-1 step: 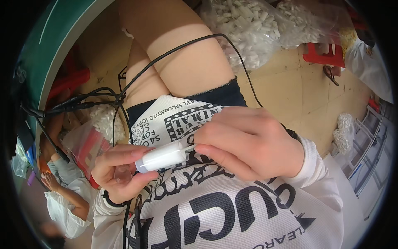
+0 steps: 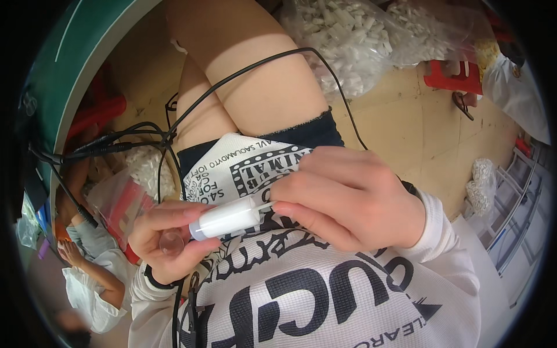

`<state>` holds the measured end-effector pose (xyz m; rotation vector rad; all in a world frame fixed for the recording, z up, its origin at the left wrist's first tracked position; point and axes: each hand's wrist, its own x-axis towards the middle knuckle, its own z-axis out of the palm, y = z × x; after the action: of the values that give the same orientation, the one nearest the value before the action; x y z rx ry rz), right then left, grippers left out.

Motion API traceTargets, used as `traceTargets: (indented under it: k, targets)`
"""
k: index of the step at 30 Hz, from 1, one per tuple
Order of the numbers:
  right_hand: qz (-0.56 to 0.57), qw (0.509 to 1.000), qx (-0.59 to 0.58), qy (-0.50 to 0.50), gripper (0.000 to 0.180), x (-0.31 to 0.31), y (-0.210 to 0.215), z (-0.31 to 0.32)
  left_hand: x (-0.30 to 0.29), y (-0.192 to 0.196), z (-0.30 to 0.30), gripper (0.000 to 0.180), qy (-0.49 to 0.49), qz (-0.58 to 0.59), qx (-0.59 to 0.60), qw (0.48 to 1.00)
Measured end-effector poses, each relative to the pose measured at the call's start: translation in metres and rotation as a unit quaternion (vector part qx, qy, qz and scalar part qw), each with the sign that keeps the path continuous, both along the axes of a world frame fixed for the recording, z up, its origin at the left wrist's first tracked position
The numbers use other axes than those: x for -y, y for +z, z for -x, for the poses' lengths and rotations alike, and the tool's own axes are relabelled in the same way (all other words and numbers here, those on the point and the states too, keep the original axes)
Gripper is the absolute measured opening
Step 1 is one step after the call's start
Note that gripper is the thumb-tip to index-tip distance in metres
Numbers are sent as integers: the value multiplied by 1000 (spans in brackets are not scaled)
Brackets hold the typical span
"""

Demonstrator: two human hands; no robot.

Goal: The person assembles small white cylindrical components by inserting a thin white rod into a clear plastic tube and then sliding a white cap over the tube. The person handles the parts by hand, repeating the process for multiple units on a green workbench.

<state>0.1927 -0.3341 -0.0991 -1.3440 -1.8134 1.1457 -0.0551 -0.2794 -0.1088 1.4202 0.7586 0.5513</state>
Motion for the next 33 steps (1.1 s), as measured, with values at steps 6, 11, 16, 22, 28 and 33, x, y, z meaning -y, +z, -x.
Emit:
traceTargets:
  k: [6, 11, 16, 22, 28, 33]
  targets:
    - [-155, 986, -45, -43, 18, -6, 7, 4, -1, -6, 5, 35, 53, 245, 105, 962]
    - [-185, 975, -116, -33, 21, -16, 22, 7, -7, -11, 3, 35, 46, 399, 221, 889]
    - [-178, 981, -74, -23, 22, -14, 39, -2, -6, -15, 3, 36, 34, 473, 279, 835]
    - [-153, 983, -87, -45, 24, 4, 46, -9, -11, -17, -3, 36, -16, 506, 313, 803]
    - [-134, 989, -59, -30, 24, 8, 51, -5, -6, -19, -3, 35, -33, 504, 347, 790]
    - [-127, 990, -46, -50, 24, 13, 54, -4, -6, -17, -6, 34, -27, 530, 364, 765]
